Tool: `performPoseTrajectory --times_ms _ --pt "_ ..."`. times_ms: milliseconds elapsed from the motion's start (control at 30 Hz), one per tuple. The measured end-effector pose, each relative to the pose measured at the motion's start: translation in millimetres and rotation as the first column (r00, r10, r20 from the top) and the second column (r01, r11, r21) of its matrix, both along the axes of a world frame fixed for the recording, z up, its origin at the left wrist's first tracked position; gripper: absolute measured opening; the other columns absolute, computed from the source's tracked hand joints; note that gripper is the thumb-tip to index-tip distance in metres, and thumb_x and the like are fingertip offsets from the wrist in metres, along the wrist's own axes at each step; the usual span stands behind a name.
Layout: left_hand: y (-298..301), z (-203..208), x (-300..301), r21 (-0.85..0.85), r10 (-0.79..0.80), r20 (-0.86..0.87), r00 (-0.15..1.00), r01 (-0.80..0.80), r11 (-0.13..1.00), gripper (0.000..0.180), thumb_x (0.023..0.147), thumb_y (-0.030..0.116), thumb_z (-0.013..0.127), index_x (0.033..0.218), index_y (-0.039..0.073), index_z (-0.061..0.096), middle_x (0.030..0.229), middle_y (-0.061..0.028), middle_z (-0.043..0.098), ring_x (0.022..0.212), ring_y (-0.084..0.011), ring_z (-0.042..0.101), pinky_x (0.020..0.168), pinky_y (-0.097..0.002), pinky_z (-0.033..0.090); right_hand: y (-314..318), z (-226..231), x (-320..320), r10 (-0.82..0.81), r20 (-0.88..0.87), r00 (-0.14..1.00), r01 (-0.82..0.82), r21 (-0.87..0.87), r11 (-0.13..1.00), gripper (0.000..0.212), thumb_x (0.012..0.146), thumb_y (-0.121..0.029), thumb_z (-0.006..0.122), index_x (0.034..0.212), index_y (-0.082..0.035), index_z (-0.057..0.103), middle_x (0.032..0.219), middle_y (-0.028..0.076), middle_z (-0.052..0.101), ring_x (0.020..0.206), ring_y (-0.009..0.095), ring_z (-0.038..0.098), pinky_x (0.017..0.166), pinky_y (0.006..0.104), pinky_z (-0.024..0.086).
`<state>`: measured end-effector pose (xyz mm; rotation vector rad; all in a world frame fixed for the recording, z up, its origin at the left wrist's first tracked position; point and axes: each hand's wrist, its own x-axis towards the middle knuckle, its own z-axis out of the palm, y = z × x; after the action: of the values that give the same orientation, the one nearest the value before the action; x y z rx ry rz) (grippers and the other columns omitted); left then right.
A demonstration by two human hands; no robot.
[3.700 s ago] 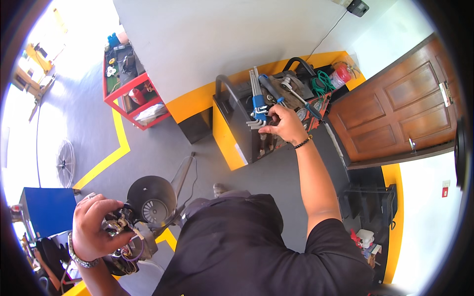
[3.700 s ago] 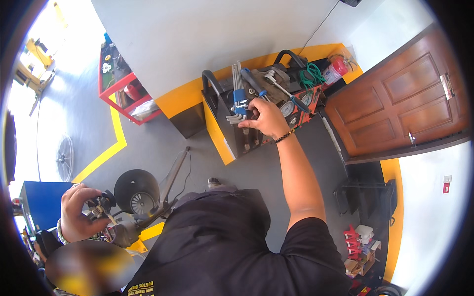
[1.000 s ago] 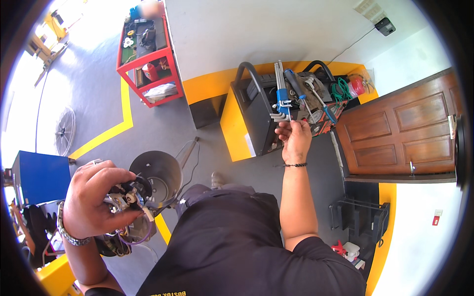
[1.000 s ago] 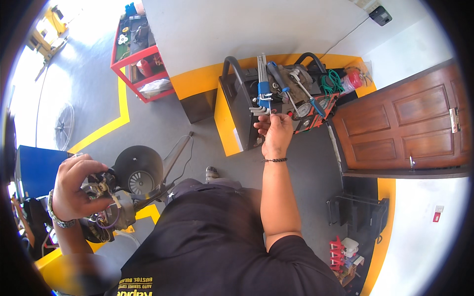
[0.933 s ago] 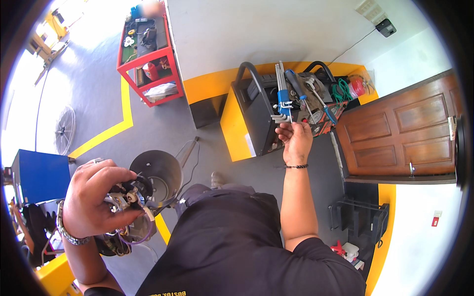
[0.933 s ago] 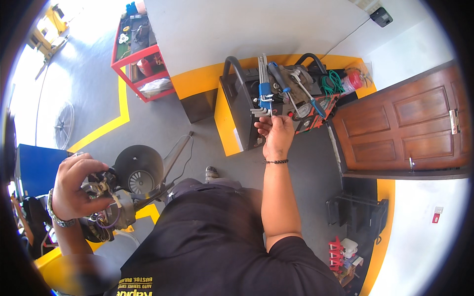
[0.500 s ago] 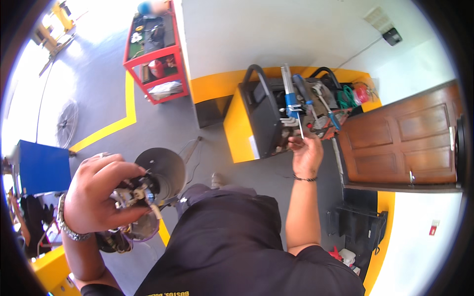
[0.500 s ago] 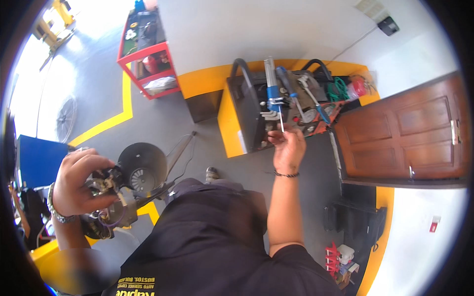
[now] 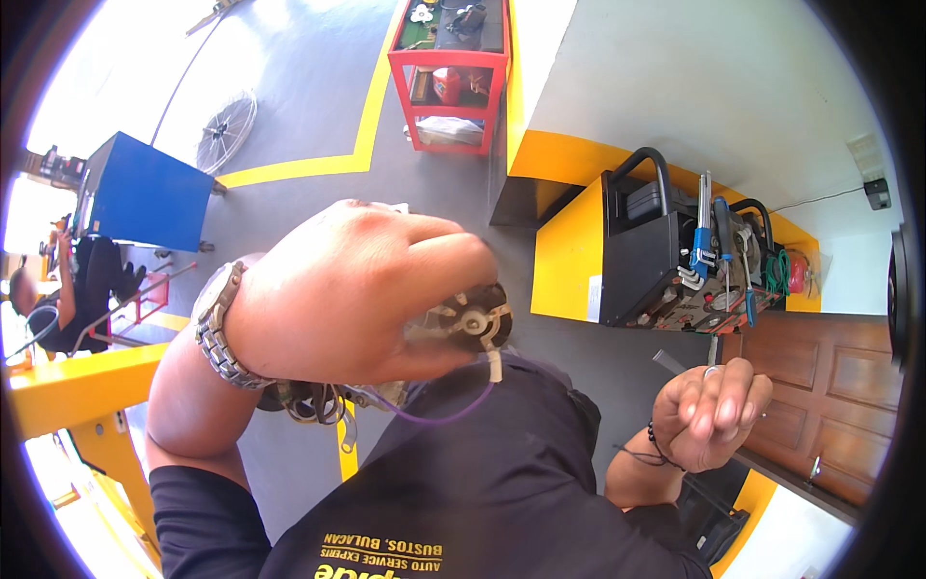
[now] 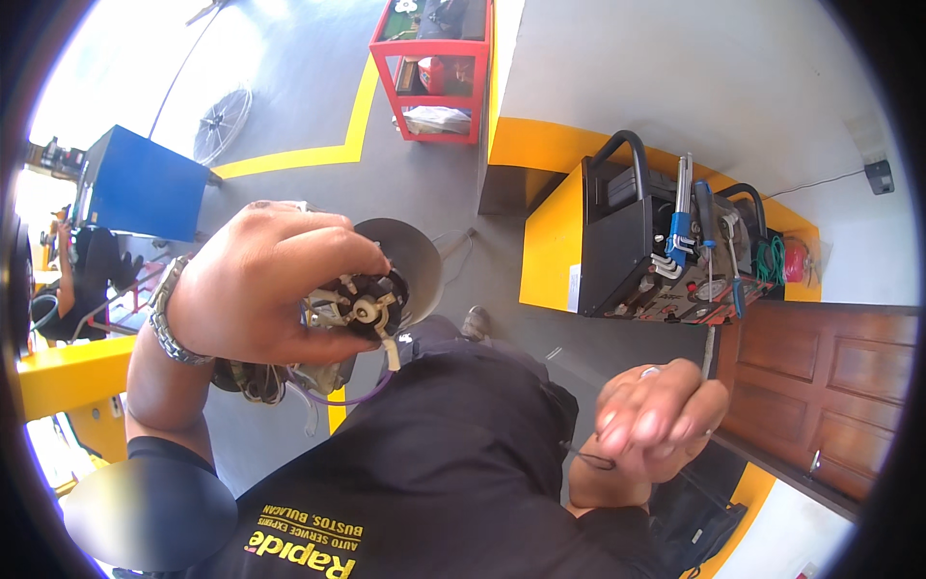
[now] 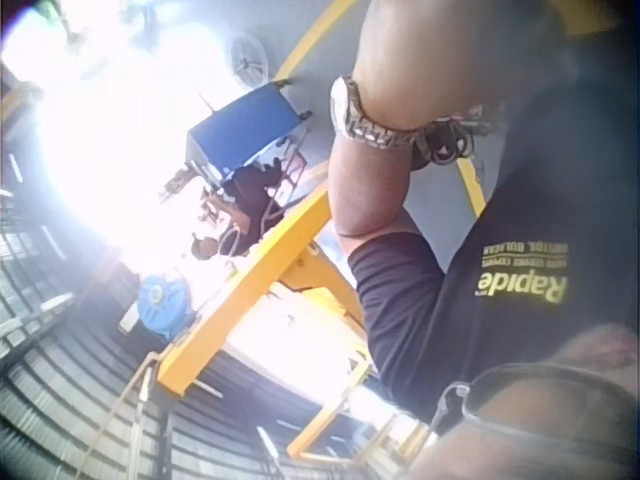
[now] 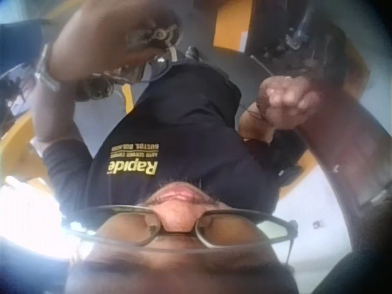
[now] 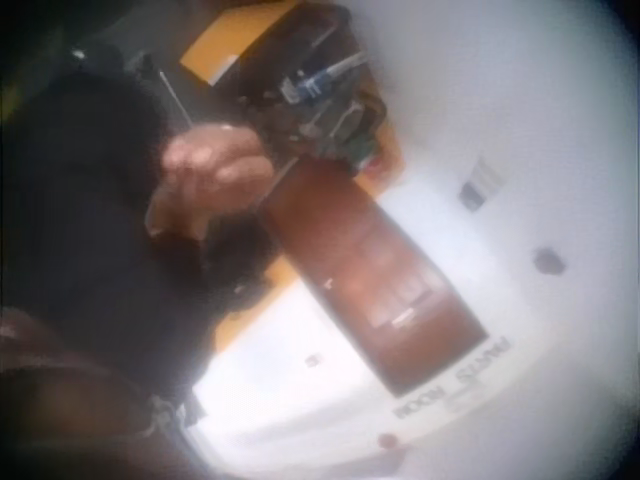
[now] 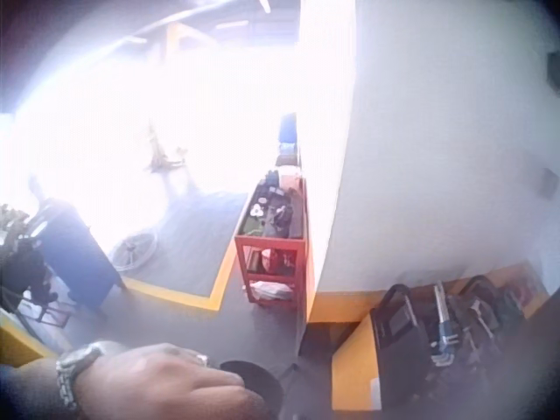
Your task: The person disassembles a cylindrical electrical component, manipulates internal wires and a small switch-like part, and uses a screwdriver to adjust internal elements. The person then reassembles the component by fitting the outer casing back onto the internal assembly.
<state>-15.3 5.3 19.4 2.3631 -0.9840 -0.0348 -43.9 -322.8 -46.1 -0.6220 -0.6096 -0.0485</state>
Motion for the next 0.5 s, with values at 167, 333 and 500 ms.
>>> performPoseTrajectory --times_ms 167,333,500 --pt "-1.3 -0.3 -1.7 0.019 0.048 -0.028 0.998 -0.047 0.999 0.044 0.065 0.02 0.088 0.1 0.006 0.064 0.081 -0.0084 0.067 0.073 -0.0307 0.068 0.065 -0.0397 0.053 31.5 12.9 20.2 0.249 0.182 0.951 -0.216 -0.179 0.96 0.017 0.091 0.0 0.069 0.107 0.004 0.065 0.104 0.031 0.066 0.09 0.042 0.073 0.086 0.0489 0.061" --pt "-1.0 -0.2 -2.7 0.055 0.062 -0.011 0.998 -0.061 0.997 0.042 0.065 0.018 0.087 0.097 0.006 0.063 0.08 -0.0092 0.066 0.074 -0.0321 0.068 0.065 -0.041 0.053 63.8 14.5 24.1 0.154 0.264 0.952 -0.057 -0.342 0.938 0.016 0.097 -0.012 0.065 0.108 -0.001 0.066 0.108 0.034 0.065 0.094 0.041 0.072 0.086 0.0472 0.061" --pt "0.3 -1.8 -4.6 0.059 0.069 0.002 0.998 -0.069 0.996 0.041 0.065 0.018 0.086 0.095 0.006 0.062 0.078 -0.0093 0.064 0.072 -0.0329 0.067 0.064 -0.0416 0.052 78.9 12.1 18.6 0.066 0.148 0.987 0.015 -0.492 0.871 0.017 0.098 -0.012 0.059 0.113 -0.011 0.067 0.112 0.027 0.067 0.098 0.035 0.073 0.087 0.0442 0.06"
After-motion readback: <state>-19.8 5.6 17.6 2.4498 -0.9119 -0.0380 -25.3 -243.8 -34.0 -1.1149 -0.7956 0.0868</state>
